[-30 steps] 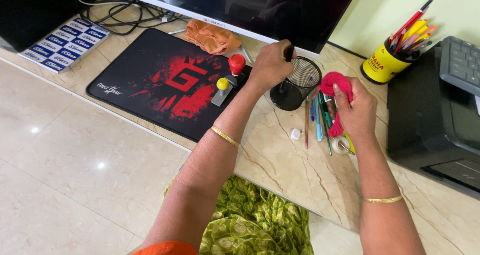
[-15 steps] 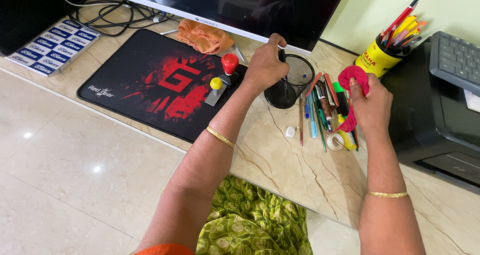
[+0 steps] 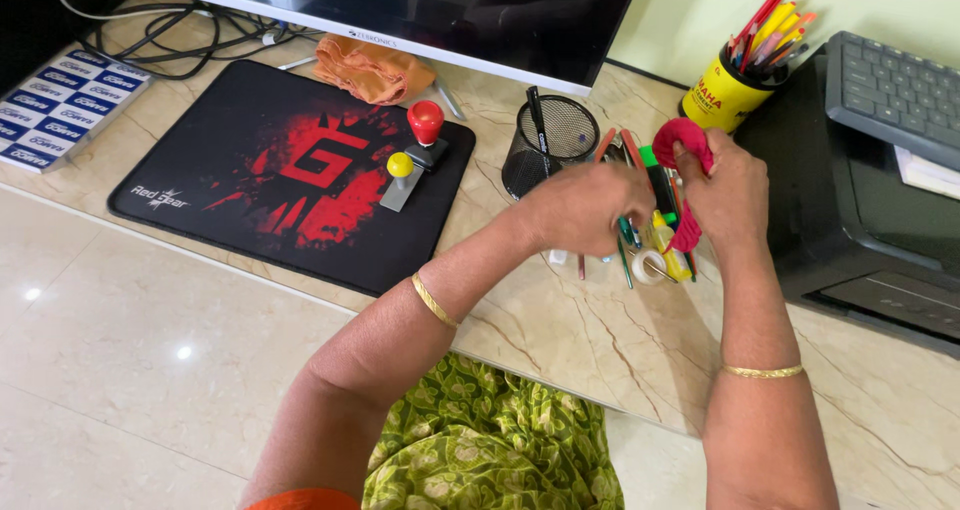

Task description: The person removes pens, markers, and other stationery from a mesh pen holder, wipes the holder with a red cloth, and then places the items back into the holder. The person also wipes some of the pens and markers individually before returning them.

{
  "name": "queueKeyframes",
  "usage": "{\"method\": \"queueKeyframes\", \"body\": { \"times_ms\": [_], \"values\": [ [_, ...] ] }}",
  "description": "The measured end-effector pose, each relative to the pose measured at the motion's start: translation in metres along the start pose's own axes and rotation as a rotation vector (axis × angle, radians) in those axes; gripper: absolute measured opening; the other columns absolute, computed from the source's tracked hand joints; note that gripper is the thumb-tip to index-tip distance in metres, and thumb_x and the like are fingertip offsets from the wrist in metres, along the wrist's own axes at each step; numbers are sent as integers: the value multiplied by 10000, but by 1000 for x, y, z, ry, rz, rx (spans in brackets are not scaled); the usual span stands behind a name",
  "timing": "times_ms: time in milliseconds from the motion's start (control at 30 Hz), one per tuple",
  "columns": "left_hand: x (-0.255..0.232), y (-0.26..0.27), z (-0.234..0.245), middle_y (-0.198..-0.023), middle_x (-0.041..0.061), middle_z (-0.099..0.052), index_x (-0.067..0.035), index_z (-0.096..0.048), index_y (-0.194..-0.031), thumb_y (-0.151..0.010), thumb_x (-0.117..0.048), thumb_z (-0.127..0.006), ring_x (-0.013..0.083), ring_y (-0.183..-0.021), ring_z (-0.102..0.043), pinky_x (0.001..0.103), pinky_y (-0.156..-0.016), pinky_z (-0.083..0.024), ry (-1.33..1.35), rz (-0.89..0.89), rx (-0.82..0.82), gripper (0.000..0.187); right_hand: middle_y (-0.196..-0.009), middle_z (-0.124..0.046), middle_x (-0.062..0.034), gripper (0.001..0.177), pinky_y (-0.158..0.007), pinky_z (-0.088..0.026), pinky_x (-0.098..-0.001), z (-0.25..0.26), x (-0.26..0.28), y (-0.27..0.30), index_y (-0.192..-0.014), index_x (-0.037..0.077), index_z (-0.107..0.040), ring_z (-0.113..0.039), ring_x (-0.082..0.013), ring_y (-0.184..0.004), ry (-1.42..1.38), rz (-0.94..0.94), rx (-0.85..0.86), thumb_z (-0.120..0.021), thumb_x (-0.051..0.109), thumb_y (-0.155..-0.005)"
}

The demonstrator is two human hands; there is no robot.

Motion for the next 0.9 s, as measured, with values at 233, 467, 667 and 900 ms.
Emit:
{"method": "queueKeyframes", "body": {
  "times_ms": [233, 467, 667, 900],
  "values": [
    [17, 6, -51, -989, 142, -660, -67, -749, -814, -661, 17, -704, 366, -891, -696, 484, -704, -564, -202, 54, 267, 181, -917, -696, -254, 262, -728, -513, -523, -6, -11, -2, -1098, 16, -693, -677, -456, -853, 26, 73, -14, -735, 265, -1029],
    [20, 7, -53, -901, 100, -680, -52, -651, -867, -659, 87, -666, 338, -895, -706, 472, -700, -540, -42, 39, 249, 251, -910, -691, -262, 274, -730, -516, -513, -11, -18, -2, -1077, 13, -687, -681, -455, -859, 31, -15, 28, -732, 277, -1024],
    [16, -2, -19, -908, 115, -705, -44, -603, -1004, -800, 124, -642, 279, -908, -737, 404, -772, -570, 208, 48, -22, 267, -855, -710, -165, 263, -726, -529, -391, -3, -7, -4, -1148, 40, -706, -678, -263, -769, -240, -20, 9, -695, 279, -1040],
    [26, -8, 4, -959, 39, -686, -28, -565, -1095, -988, 36, -615, 100, -863, -717, 277, -755, -647, 727, 247, -393, 135, -1095, -717, -95, 345, -876, -525, -313, 1, 43, 13, -1332, 40, -616, -664, -147, -989, -456, 242, 15, -523, 315, -1144]
  ]
}}
Point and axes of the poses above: each hand's wrist, its own y-axis away from the middle knuckle, its own z-axis out of the back of the hand, x = y × z, the point moved 4 cm from there along -y, towards the middle knuckle
